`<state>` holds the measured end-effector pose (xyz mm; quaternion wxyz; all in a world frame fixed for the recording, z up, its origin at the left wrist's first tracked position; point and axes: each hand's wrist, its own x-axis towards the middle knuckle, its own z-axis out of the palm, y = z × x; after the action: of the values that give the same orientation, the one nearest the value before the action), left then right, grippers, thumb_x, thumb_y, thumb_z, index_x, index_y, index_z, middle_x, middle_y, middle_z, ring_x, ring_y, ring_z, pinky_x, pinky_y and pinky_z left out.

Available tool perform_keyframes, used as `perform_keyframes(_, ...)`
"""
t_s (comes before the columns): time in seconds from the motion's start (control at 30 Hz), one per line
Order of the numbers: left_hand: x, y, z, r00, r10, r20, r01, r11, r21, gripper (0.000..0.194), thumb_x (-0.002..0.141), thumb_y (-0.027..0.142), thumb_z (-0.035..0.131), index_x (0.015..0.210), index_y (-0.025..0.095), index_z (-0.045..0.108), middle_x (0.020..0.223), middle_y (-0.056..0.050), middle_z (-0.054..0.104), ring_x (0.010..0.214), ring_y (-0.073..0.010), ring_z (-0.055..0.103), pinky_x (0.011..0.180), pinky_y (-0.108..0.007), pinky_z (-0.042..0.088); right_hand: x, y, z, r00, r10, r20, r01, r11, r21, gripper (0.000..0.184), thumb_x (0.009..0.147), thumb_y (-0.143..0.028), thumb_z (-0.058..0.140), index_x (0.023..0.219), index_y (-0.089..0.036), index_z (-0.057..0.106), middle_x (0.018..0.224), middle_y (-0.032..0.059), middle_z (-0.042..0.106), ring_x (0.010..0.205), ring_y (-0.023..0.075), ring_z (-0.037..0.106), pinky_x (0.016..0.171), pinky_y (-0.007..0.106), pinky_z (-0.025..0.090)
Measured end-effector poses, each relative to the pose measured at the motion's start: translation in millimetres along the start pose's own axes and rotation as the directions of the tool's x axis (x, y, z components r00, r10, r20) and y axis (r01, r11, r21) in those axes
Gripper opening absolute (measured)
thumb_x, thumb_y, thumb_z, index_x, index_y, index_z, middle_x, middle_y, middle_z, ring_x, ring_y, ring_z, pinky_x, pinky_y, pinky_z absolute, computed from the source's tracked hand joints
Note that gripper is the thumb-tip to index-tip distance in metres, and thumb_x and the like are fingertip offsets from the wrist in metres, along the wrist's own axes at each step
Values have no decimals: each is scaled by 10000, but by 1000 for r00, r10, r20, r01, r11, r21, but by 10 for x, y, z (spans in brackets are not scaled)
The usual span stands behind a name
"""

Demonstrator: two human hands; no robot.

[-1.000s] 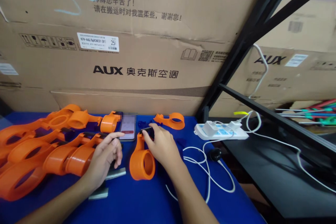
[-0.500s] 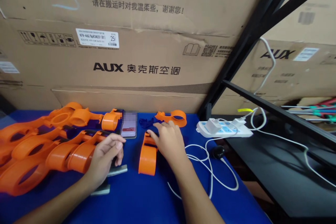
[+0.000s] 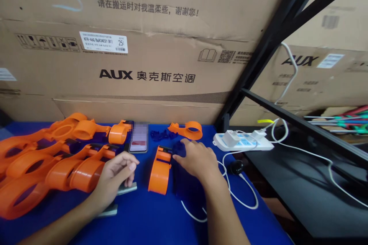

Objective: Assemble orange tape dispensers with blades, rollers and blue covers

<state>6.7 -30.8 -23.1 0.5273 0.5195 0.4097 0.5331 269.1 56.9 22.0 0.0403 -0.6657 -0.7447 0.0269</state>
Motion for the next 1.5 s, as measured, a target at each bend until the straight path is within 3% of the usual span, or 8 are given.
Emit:
perform_keyframes(0.13,0,-3,11,1000,-3,3,3,1000,0,193,954,396,670,986,205,676,658,41,577,557,-93,545,550,-219,421,50,5,64,997,-47,-55,50,998,40,481,850,-499,670,1275,-275,682,1165,116,749,1076,355,690,827,475,536)
perform_keyframes(0.37,-8,13,10,1000,-16,15,16,1000,-3,227,944,422,669,996,202,680,655,30,590,553,-110,560,542,-233,427,300,157,62,903,45,-428,-27,998,48,576,1006,-498,433,1450,-151,551,1374,171,656,1183,394,601,971,509,468)
perform_keyframes(0.5,7,7,4,999,-40,31,40,999,4,242,926,438,680,934,196,686,654,19,598,547,-118,565,535,-238,431,420,203,128,937,76,-340,-72,997,22,568,997,-504,454,1472,-202,527,1537,169,508,1240,429,532,952,534,436)
perform_keyframes(0.7,35,6,7,999,-42,20,42,999,-10,238,913,428,694,974,198,694,652,23,597,531,-115,558,521,-232,417,433,243,156,908,144,-393,-148,989,22,479,956,-440,516,1352,-187,605,1244,194,631,1120,379,541,881,465,418)
perform_keyframes(1.03,36,-8,-16,998,-41,55,42,999,-24,245,929,429,664,981,191,696,655,10,611,547,-124,568,536,-240,427,438,290,135,933,105,-345,-88,994,65,443,1003,-527,448,1251,-237,671,1164,129,712,1120,359,571,896,473,397)
perform_keyframes(1.13,37,-12,-20,997,-34,63,37,999,-39,258,925,436,666,979,187,703,659,5,615,547,-129,571,533,-244,431,438,273,90,877,102,-469,-43,990,136,428,1005,-529,441,1194,-237,688,1150,124,705,1097,345,574,880,456,399)
perform_keyframes(1.37,95,-32,-25,998,-33,52,38,996,-85,274,903,416,694,1044,185,727,735,-35,665,614,-156,606,528,-244,446,216,-9,-143,609,145,-779,339,841,421,364,958,-501,546,1131,-199,656,1092,124,677,1030,288,634,927,421,483)
perform_keyframes(1.5,124,-37,-9,998,9,55,0,987,-164,478,909,439,692,1309,178,658,1101,-163,736,885,-253,690,677,-328,551,-76,-402,-153,643,114,-757,493,694,524,320,1005,-441,483,1199,-212,594,1108,123,649,1011,279,647,896,426,517)
